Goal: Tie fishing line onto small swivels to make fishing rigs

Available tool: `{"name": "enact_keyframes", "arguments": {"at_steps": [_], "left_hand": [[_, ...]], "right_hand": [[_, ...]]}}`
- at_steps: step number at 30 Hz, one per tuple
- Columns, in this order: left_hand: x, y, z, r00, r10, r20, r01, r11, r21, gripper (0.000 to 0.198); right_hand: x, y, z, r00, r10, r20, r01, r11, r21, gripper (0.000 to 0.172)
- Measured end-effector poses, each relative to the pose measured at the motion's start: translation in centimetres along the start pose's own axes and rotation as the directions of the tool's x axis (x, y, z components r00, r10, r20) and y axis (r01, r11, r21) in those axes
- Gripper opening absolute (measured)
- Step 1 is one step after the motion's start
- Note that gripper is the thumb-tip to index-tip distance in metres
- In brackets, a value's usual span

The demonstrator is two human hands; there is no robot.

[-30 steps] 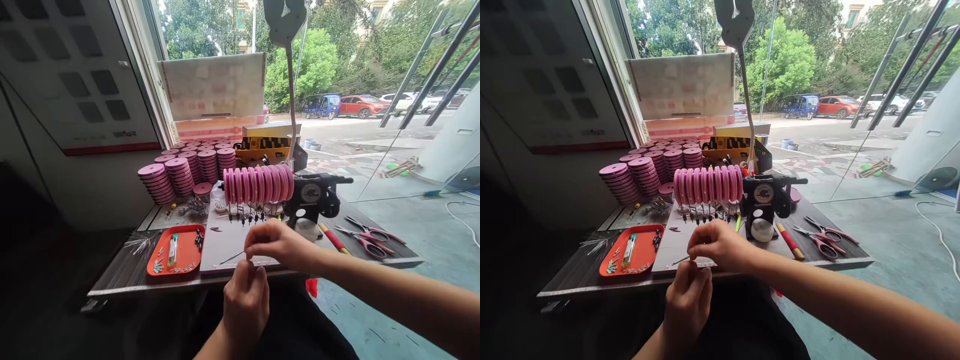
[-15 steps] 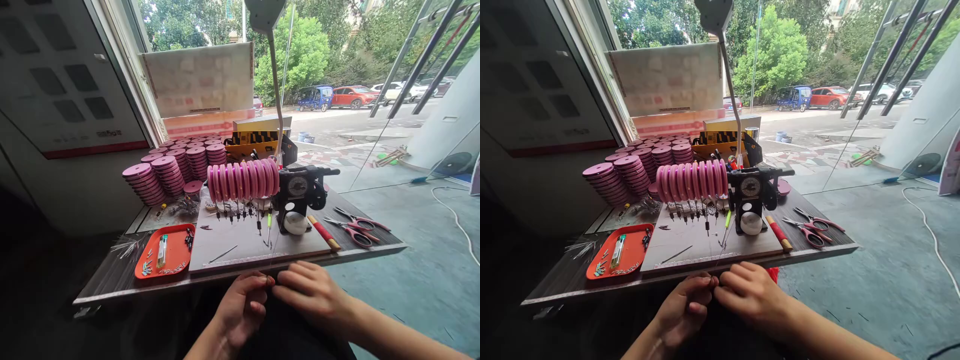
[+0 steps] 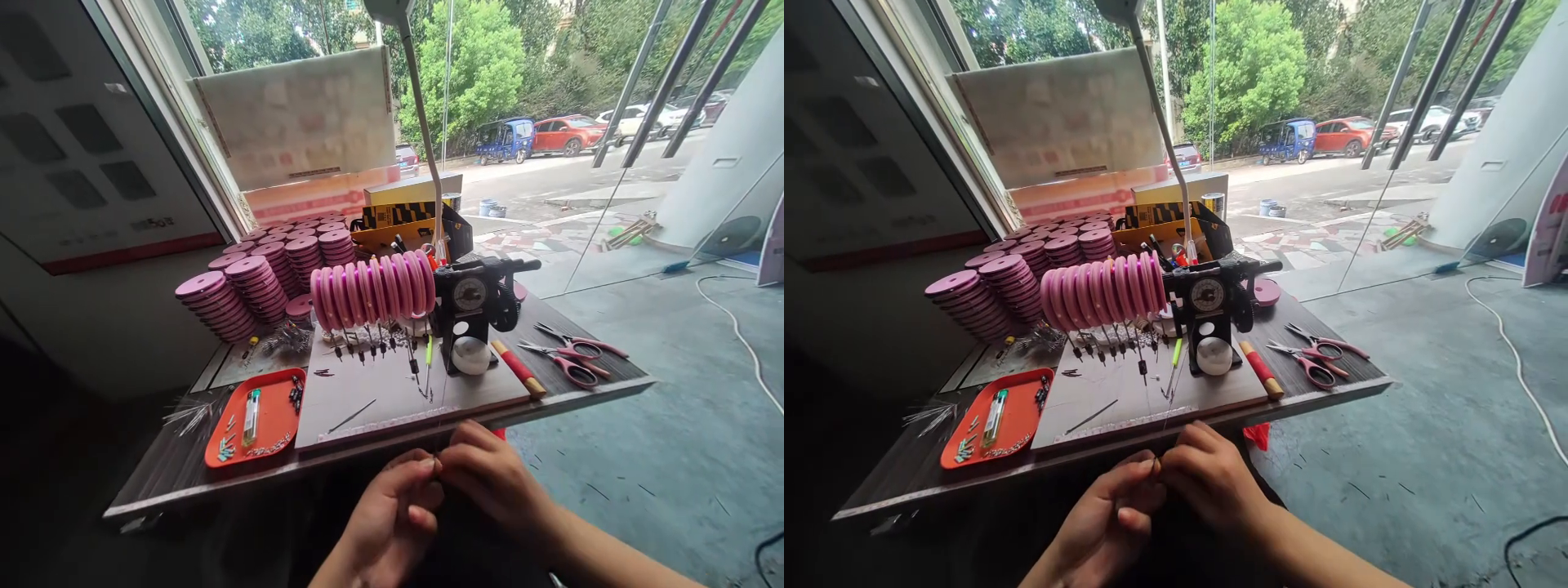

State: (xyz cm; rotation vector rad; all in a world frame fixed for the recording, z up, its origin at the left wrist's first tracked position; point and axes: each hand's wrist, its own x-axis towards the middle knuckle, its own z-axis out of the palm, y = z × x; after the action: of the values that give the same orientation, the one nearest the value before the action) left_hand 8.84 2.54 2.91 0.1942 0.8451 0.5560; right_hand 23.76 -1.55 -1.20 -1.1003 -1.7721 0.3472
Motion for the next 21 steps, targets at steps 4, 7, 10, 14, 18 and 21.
{"name": "enact_keyframes", "arguments": {"at_steps": [4, 7, 10, 14, 18, 21], "left_hand": [[-0.1, 0.6, 0.1, 0.995, 0.058, 0.079, -0.078, 0.955, 0.286, 0.007], [-0.2, 0.7, 0.0, 0.916, 0.357, 0.182, -0.388, 0.679, 0.624, 0.010], [-0.3, 0.2, -0.3, 0.692, 0.637, 0.339, -0.597, 0.242, 0.765, 0.011], [-0.2, -0.2, -0.7, 0.601, 0.684, 0.415, -0.671, 0.148, 0.727, 0.010], [-0.2, 0.3, -0.8, 0.659, 0.631, 0.410, -0.696, 0.306, 0.649, 0.007], [-0.1, 0.4, -0.9, 0.715, 0.593, 0.370, -0.667, 0.420, 0.615, 0.003]], "right_hand": [[-0.1, -0.4, -0.6, 0.890, 0.348, 0.295, -0.448, 0.785, 0.428, 0.033], [-0.5, -1.5, -1.1, 0.877, 0.373, 0.305, -0.478, 0.744, 0.466, 0.036], [-0.5, -3.2, -1.6, 0.928, 0.291, 0.233, -0.366, 0.827, 0.427, 0.032], [1.4, -4.6, -2.9, 0.937, 0.293, 0.189, -0.346, 0.844, 0.410, 0.026], [4.2, -4.3, -4.8, 0.892, 0.326, 0.313, -0.421, 0.850, 0.315, 0.020], [5.3, -3.9, -5.8, 0.824, 0.335, 0.457, -0.444, 0.883, 0.153, 0.016]]}}
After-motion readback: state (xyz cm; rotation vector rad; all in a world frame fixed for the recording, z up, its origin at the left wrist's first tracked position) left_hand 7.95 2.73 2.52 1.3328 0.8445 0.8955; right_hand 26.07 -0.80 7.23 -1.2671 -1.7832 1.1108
